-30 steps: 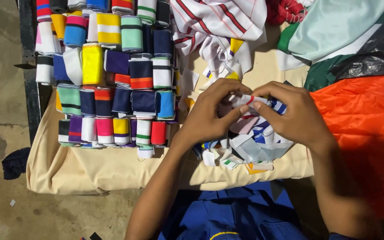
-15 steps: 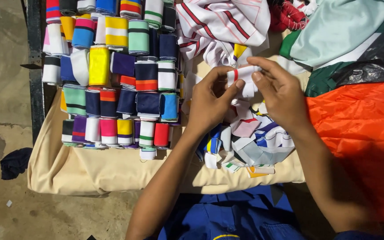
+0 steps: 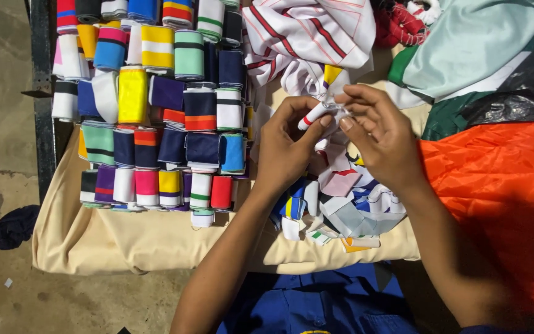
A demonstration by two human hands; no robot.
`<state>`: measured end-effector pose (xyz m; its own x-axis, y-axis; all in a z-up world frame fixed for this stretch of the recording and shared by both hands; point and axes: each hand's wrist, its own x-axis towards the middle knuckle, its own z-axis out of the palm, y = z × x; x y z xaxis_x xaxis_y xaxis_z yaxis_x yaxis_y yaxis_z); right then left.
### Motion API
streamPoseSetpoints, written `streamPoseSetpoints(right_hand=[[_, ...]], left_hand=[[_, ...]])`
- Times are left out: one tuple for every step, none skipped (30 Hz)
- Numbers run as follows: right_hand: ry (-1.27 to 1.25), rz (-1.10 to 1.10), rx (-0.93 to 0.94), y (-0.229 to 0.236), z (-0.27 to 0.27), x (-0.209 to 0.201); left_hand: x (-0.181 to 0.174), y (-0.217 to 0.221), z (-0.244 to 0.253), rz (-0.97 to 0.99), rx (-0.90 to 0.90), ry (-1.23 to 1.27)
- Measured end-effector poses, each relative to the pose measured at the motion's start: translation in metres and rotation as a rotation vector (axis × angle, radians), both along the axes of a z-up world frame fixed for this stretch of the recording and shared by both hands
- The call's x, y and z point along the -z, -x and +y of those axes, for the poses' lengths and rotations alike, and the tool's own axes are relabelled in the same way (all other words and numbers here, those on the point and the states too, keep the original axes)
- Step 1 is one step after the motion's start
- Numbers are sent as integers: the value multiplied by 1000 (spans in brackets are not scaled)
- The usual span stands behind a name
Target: Rolling small strips of multi-colored fabric into tight cylinders and stacking them.
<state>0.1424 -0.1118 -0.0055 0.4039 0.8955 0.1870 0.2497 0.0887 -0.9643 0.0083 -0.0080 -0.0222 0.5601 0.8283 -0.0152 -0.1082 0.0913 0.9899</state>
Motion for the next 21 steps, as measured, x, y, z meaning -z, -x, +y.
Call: streamPoseSetpoints(right_hand=[[1,2,-3,-1,-1,3],[21,29,8,-2,-2,7],[42,53,23,-4,-3,10],[43,53,23,-4,-3,13],[56,66,38,-3,-3,16],[69,80,53,-2,-4,18],[70,79,52,-1,-4,16],[61,75,71,-1,-4,13],[51,70,90,-1,-3,10],[51,69,89,-2,-4,10],[42,70,87,-4,-4,10],[33,71,85,-5,-5,10],[32,70,84,-4,-4,8],[27,62,88,-3,-3,6],[23,53,97,-3,-4,4],[24,51,99,-2,-3,3],[13,25,112,0,-3,1],[2,-1,125,1,-2,-1],[2,0,125,1,-3,-1],[-23,-15,118,1,-3,0],[-47,-33,115,0,-4,0]], left_hand=[[0,1,0,2,-3,1],[0,2,1,-48,-3,39],[0,1,1,-100,1,79],[0,1,1,-100,1,80],[0,1,0,-113,8,103],[0,1,-1,-126,14,126],[4,1,-1,-126,14,126],[7,1,-1,-130,33,152],[10,0,0,-135,53,176],[12,-1,-2,-137,52,175],[13,-1,-3,-159,73,196],[15,-2,-4,-182,94,216],[13,0,-1,-182,93,216],[11,1,1,-184,103,199],[9,1,2,-186,116,184],[7,2,1,-187,118,185],[6,2,1,-175,119,160],[4,3,1,-162,119,135],[5,2,0,-161,119,136],[7,1,-1,-169,112,136],[9,0,-3,-178,108,136]])
